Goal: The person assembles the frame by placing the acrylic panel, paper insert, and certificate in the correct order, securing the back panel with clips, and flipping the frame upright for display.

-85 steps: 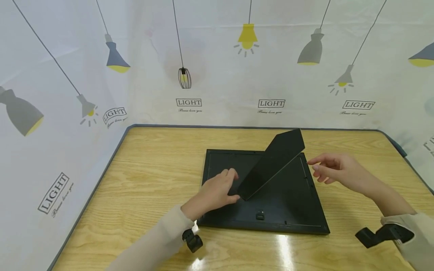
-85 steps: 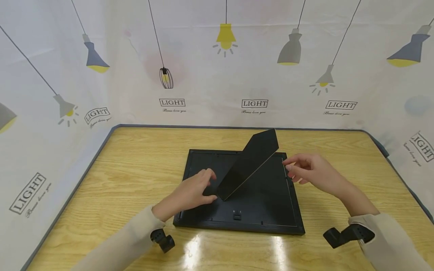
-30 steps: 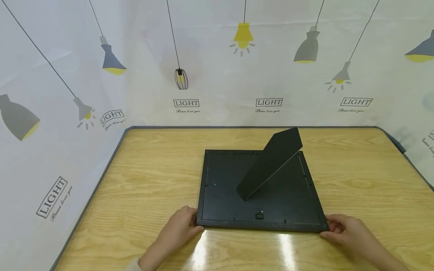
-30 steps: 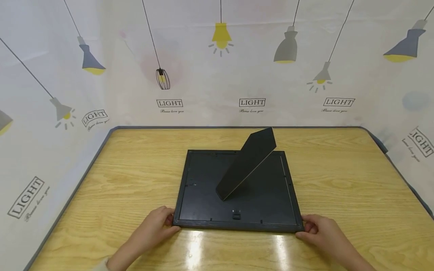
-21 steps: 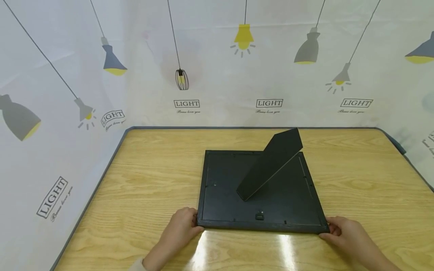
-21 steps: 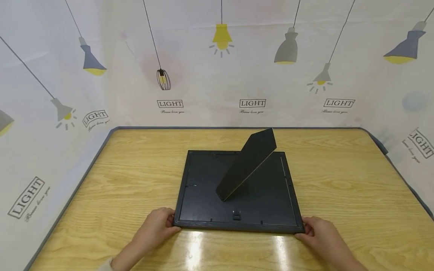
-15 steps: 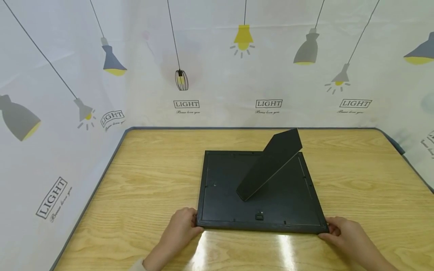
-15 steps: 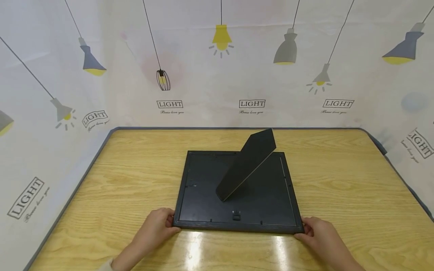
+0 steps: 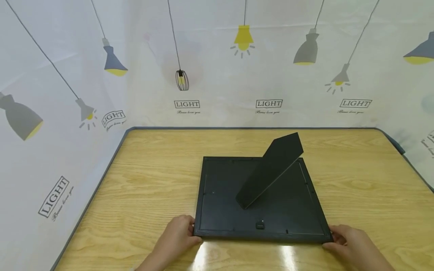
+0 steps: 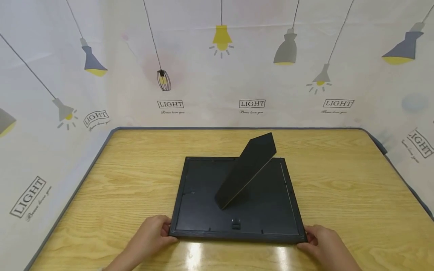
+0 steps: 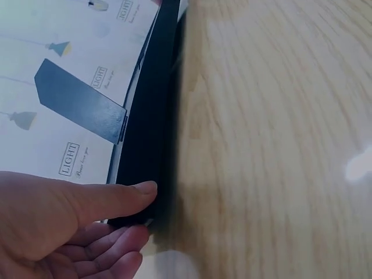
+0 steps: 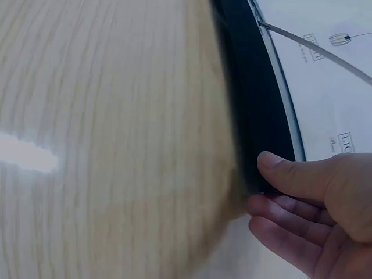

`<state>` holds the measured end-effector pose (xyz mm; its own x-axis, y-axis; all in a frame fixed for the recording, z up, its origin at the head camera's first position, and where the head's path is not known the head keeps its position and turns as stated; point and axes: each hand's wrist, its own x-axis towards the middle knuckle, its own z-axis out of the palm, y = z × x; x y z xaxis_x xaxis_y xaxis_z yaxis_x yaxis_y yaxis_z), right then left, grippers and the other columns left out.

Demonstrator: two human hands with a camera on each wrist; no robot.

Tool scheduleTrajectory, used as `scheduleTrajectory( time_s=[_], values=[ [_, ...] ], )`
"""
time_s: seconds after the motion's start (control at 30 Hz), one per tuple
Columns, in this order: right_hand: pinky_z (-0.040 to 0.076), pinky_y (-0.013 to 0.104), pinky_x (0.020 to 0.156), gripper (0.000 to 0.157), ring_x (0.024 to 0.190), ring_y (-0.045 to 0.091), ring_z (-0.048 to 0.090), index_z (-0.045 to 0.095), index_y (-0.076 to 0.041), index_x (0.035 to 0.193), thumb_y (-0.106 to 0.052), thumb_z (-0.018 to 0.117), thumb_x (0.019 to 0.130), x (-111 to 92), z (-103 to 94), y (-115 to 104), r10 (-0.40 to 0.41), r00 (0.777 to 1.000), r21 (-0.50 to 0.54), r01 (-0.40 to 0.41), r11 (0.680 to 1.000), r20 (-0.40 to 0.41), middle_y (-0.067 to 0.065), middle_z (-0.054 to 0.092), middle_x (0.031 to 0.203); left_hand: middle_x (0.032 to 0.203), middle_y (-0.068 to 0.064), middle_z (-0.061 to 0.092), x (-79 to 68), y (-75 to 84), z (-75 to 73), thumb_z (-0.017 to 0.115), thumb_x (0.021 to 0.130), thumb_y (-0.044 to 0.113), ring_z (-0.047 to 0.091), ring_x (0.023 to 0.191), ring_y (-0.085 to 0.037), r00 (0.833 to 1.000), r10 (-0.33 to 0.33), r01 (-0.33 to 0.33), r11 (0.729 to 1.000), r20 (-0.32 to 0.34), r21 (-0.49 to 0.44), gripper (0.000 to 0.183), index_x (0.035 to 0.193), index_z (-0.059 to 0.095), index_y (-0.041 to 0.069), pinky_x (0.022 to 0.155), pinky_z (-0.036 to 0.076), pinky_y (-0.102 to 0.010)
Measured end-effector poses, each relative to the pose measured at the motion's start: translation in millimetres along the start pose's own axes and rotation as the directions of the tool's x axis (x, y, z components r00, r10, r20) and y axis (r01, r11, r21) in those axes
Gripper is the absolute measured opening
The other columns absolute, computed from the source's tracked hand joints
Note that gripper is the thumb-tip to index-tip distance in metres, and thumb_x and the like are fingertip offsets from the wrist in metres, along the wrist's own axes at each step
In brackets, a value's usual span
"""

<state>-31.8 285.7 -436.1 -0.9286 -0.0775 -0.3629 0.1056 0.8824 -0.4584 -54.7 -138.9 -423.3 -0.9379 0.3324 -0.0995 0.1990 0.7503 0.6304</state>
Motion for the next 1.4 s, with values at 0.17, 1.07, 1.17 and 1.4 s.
scheduleTrajectory(
  time_s=[0.17,1.07,1.17,1.4],
  values=[
    [0.048,0.025,0.058,0.05,0.068,0.011,0.055,0.06,0.013,0.106,-0.023,0.074,0.074,-6.0,-5.2,-0.5,-0.015,1.0,-0.011,0.015,1.0,0.016,-0.001,0.062,0.079,0.065,0.001,0.058,-6.2,5.5,-9.0,0.081,0.064,0.006,0.053,0.057,-0.005,1.0,-0.009,0.009,1.0,0.019,-0.01,0.028,0.083,0.064,-0.006,0.049,0.044,-0.018],
    [0.053,0.037,0.063,0.041,0.08,0.025,0.063,0.056,0.013,0.114,-0.021,0.058,0.09,-42.5,-50.3,-17.1,-0.091,0.986,-0.053,0.085,0.995,-0.137,0.014,0.065,0.095,0.076,0.007,0.059,-13.4,33.7,-68.6,0.069,0.082,0.024,0.057,0.068,-0.004,0.992,0.116,-0.112,0.99,0.051,-0.083,0.026,0.097,0.067,0.002,0.062,0.05,-0.02],
    [0.052,0.039,0.061,0.04,0.078,0.028,0.064,0.057,0.013,0.112,-0.02,0.059,0.09,-46.3,-54.2,-20.6,-0.1,0.974,-0.057,0.09,0.994,-0.203,0.017,0.066,0.093,0.084,0.003,0.065,-13.0,35.8,-72.5,0.067,0.084,0.026,0.062,0.076,-0.008,0.988,0.152,-0.151,0.984,0.001,-0.09,0.026,0.1,0.068,0.006,0.068,0.052,-0.023],
    [0.051,0.038,0.054,0.036,0.066,0.031,0.063,0.06,0.015,0.106,-0.016,0.062,0.088,-53.0,-63.4,-29.6,-0.119,0.916,-0.077,0.097,0.992,-0.383,0.025,0.065,0.084,0.103,-0.005,0.067,-10.7,42.5,-80.3,0.064,0.085,0.031,0.064,0.093,-0.017,0.986,0.142,-0.155,0.975,-0.092,-0.16,0.04,0.114,0.064,0.003,0.078,0.052,-0.029]
  ],
)
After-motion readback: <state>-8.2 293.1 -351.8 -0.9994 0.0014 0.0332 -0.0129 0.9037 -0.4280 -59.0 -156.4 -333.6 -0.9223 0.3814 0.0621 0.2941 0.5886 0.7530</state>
